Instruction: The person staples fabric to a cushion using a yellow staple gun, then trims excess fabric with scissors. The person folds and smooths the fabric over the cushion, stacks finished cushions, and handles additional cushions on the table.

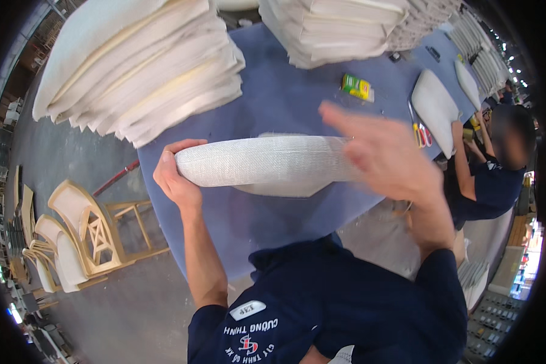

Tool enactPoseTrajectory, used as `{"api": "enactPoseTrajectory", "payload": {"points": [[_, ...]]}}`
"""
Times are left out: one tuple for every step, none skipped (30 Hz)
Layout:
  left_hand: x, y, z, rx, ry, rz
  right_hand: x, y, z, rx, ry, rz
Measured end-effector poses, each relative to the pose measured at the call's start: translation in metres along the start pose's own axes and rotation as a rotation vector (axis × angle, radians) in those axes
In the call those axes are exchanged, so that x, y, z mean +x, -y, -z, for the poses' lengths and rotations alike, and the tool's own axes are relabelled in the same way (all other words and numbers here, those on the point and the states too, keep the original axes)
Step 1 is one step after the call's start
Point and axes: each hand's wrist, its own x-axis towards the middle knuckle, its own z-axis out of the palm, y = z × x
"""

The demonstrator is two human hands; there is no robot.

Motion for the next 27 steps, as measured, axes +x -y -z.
{"api": "enactPoseTrajectory", "payload": {"points": [[-0.010,0.001,0.007,-0.033,0.023,0.019,-0.010,0.006,0.003,0.051,-0.110,0.010],[-0.016,0.004,0.008,-0.002,0.035,0.000,-0.003,0.015,0.054,0.373,-0.229,-0.115],[-0.020,0.002,0.012,0.039,0.029,-0.034,0.010,0.018,0.062,0.561,-0.147,-0.132],[-0.024,-0.002,0.017,0.081,0.016,-0.072,0.024,0.023,0.070,0.741,-0.071,-0.159],[-0.028,-0.004,0.022,0.090,0.002,-0.051,0.044,0.016,0.054,0.778,0.220,-0.086],[-0.030,0.000,0.025,0.049,0.001,-0.062,0.051,0.013,0.048,0.771,0.316,-0.047],[-0.034,0.006,0.028,0.009,-0.001,-0.074,0.055,0.010,0.041,0.766,0.416,-0.009],[-0.038,0.011,0.031,-0.030,-0.003,-0.085,0.048,0.007,0.035,0.742,0.330,-0.003],[-0.039,0.012,0.035,-0.107,0.022,-0.067,0.037,0.005,0.033,0.713,0.245,0.001],[-0.041,0.012,0.035,-0.102,0.028,-0.065,0.025,0.002,0.029,0.693,0.167,0.001],[-0.042,0.012,0.035,-0.098,0.034,-0.064,0.015,0.001,0.026,0.671,0.089,0.000],[-0.041,0.012,0.035,-0.084,0.038,-0.075,0.014,0.000,0.023,0.652,-0.002,0.008],[-0.042,0.013,0.037,-0.062,0.062,-0.090,0.018,0.000,0.020,0.697,0.200,0.025],[-0.043,0.016,0.041,-0.041,0.088,-0.104,0.025,0.002,0.018,0.737,0.402,0.041],[-0.045,0.015,0.044,-0.025,0.106,-0.120,0.024,0.000,0.015,0.769,0.481,0.023],[-0.047,0.012,0.045,-0.011,0.086,-0.120,0.022,-0.003,0.011,0.802,0.562,-0.008],[-0.048,0.007,0.045,0.002,0.068,-0.121,0.005,-0.015,-0.006,0.842,0.514,-0.077],[-0.052,0.002,0.045,0.007,0.057,-0.121,-0.005,-0.024,-0.015,0.878,0.521,-0.171],[-0.053,0.009,0.045,0.001,0.056,-0.161,-0.016,-0.033,-0.023,0.915,0.524,-0.278],[-0.056,0.010,0.047,-0.028,0.054,-0.141,-0.020,-0.047,-0.026,0.951,0.581,-0.401],[-0.060,0.013,0.049,-0.031,0.048,-0.137,-0.029,-0.057,-0.034,0.986,0.632,-0.524],[-0.064,0.014,0.050,-0.027,0.045,-0.128,-0.053,-0.066,-0.064,1.053,0.355,-0.522],[-0.067,0.018,0.051,-0.103,0.050,-0.128,-0.078,-0.071,-0.106,1.129,0.065,-0.518],[-0.071,0.024,0.052,-0.168,0.055,-0.132,-0.103,-0.075,-0.147,1.164,-0.217,-0.474],[-0.074,0.027,0.054,-0.219,0.057,-0.143,-0.124,-0.070,-0.180,1.401,-0.361,-0.543],[-0.076,0.028,0.056,-0.214,0.064,-0.143,-0.139,-0.057,-0.199,1.684,-0.464,-0.659],[-0.078,0.028,0.058,-0.210,0.069,-0.136,-0.149,-0.043,-0.211,1.899,-0.491,-0.763]]}}
